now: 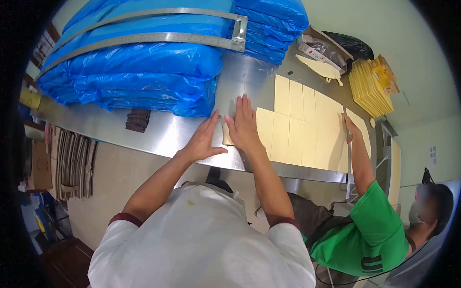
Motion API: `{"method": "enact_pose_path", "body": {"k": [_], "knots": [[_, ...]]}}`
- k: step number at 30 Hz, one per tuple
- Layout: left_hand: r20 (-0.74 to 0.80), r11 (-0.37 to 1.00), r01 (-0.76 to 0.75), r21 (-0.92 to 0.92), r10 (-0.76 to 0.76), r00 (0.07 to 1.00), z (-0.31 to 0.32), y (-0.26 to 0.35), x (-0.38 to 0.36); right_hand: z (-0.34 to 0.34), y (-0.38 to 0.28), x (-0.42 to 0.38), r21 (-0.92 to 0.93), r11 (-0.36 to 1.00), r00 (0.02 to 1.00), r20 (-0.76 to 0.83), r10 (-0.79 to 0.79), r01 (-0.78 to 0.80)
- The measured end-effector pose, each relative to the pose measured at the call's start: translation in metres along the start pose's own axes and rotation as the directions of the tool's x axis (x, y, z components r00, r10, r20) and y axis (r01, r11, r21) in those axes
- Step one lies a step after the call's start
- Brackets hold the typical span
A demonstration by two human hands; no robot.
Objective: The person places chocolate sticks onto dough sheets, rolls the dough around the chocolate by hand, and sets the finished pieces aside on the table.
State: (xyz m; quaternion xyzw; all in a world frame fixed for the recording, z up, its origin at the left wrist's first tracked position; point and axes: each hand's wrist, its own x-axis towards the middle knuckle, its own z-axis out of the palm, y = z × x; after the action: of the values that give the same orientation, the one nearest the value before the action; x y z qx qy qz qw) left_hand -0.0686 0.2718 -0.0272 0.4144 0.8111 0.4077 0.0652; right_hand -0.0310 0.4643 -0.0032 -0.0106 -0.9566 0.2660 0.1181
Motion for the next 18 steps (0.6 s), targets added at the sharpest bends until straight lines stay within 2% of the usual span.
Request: {"method": "enact_pose_path", "body": {"k": [2,3,6,7,11,14,18], "knots": [[-0.063,0.998,-0.027,-0.061,0.024,0.998,-0.003,-0.012,-0.014,0.000,-0.010,0.016,-0.108,0.994,0.998,0.054,0.010,-0.005],[-0.149,0.998,-0.038,-0.041,0.032,0.988,-0.011,-0.009,-0.024,0.007,-0.012,0.016,-0.129,0.992,0.998,0.069,-0.003,0.012],[-0.189,0.996,0.079,-0.043,-0.086,0.978,-0.026,-0.014,-0.054,0.026,-0.013,0.013,-0.157,0.987,0.990,0.134,0.040,-0.019],[-0.263,0.994,0.094,-0.052,-0.104,0.959,-0.029,-0.013,-0.063,0.031,-0.011,0.014,-0.156,0.987,0.994,0.102,0.043,-0.027],[-0.356,0.989,0.121,-0.082,-0.143,0.923,-0.034,-0.009,-0.075,0.033,-0.016,0.014,-0.214,0.974,0.987,0.127,0.099,-0.070],[-0.371,0.994,0.094,-0.057,-0.108,0.922,-0.032,-0.010,-0.073,0.031,-0.014,0.015,-0.227,0.969,0.980,0.146,0.134,-0.099],[-0.379,0.994,0.102,-0.030,-0.106,0.919,-0.029,-0.014,-0.078,0.019,-0.022,0.021,-0.204,0.975,0.991,0.089,0.103,-0.083]]}}
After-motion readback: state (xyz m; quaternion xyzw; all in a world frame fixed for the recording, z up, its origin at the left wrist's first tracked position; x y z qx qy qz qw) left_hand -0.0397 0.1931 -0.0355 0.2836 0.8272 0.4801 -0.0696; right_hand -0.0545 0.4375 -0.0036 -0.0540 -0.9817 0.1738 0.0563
